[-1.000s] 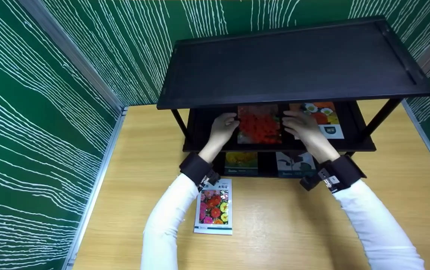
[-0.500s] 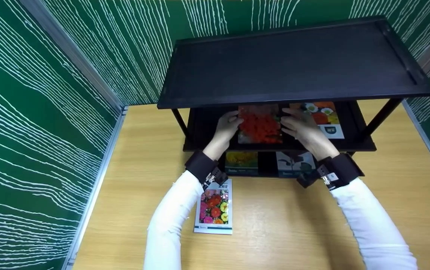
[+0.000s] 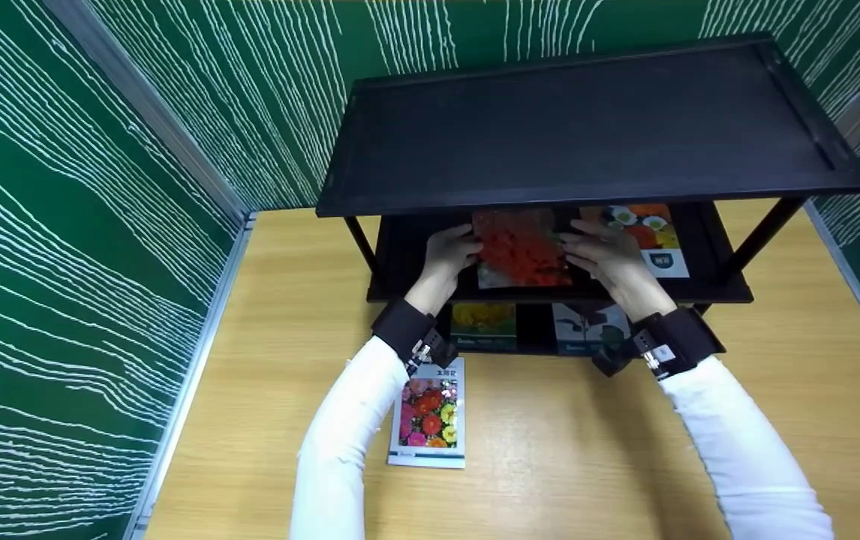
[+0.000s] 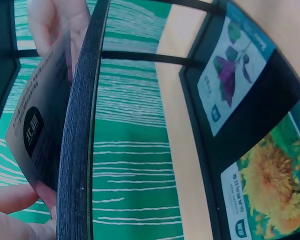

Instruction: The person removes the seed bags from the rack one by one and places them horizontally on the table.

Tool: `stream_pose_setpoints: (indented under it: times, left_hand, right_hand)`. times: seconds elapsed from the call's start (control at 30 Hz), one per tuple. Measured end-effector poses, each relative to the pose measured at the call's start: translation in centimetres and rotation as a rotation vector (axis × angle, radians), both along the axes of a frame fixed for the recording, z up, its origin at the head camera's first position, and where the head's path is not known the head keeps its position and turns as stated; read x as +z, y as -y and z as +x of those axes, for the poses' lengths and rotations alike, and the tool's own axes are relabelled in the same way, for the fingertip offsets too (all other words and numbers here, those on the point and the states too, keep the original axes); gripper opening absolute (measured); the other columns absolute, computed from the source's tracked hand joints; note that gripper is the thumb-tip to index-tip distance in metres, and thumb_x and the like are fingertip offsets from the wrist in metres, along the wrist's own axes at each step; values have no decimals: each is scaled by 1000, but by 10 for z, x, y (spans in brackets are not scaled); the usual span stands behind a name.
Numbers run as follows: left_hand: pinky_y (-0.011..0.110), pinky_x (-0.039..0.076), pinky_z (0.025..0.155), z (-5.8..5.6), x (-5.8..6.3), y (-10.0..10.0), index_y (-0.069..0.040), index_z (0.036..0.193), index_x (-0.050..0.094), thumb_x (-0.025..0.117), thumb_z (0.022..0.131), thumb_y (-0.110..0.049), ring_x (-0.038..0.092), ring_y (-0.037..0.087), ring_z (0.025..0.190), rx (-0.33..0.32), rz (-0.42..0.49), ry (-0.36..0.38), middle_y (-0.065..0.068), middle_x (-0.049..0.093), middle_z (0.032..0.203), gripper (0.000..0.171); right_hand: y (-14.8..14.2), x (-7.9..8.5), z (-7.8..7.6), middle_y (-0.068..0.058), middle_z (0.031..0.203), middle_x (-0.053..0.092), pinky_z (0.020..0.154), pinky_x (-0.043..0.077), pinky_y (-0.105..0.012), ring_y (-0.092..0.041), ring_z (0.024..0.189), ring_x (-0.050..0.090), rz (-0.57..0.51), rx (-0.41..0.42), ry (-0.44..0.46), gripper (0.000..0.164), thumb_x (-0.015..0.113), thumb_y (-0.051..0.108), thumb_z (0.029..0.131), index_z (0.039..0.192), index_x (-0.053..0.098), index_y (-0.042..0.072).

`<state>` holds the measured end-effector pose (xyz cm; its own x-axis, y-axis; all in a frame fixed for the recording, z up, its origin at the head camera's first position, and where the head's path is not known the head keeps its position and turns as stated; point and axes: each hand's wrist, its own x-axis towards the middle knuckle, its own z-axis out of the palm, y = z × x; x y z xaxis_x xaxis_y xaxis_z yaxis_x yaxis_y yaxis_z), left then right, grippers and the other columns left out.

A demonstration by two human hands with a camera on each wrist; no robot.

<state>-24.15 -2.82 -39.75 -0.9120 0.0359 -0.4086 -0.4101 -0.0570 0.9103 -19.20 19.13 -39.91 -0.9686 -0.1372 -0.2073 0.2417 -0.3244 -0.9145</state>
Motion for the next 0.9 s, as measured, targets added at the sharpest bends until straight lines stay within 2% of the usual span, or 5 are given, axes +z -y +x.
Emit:
stream_pose_setpoints:
  times: [0.13,0.3,0.57,0.77,0.9]
  left_hand:
    - [23,49,68,1,1,2,-4,126,49,55,83,5,57,7,68,-12,29,42,8,42,133,44]
    - [29,49,80,6,2,3,-5,125,49,56,82,4,59,13,91,-36,41,40,9,45,130,45]
    - [29,51,71,19,7,7,-5,125,50,58,82,0,58,17,94,-64,38,-30,9,55,118,44]
    - [29,50,68,30,8,13,-5,125,50,58,83,-3,57,18,89,-96,69,-76,7,58,110,42]
    - [28,50,66,36,7,16,-5,124,51,59,83,-3,58,17,83,-99,83,-93,9,60,103,42]
  right_hand:
    - [-1,3,0,-18,143,18,97,37,-30,-17,108,49,-9,-27,52,63,55,-1,84,138,22,-2]
    - [-3,6,0,-4,148,3,90,43,-25,-8,93,55,5,-35,132,62,59,0,82,135,28,-4]
    - [-3,13,7,10,145,-18,102,29,-33,-6,94,53,6,34,145,66,59,2,82,138,23,1]
    - [-2,12,12,2,149,1,103,28,-34,-7,96,52,10,66,142,81,56,3,85,142,1,16]
    - [0,11,18,-6,134,35,97,36,-31,-9,97,52,34,56,147,75,58,5,84,142,11,12]
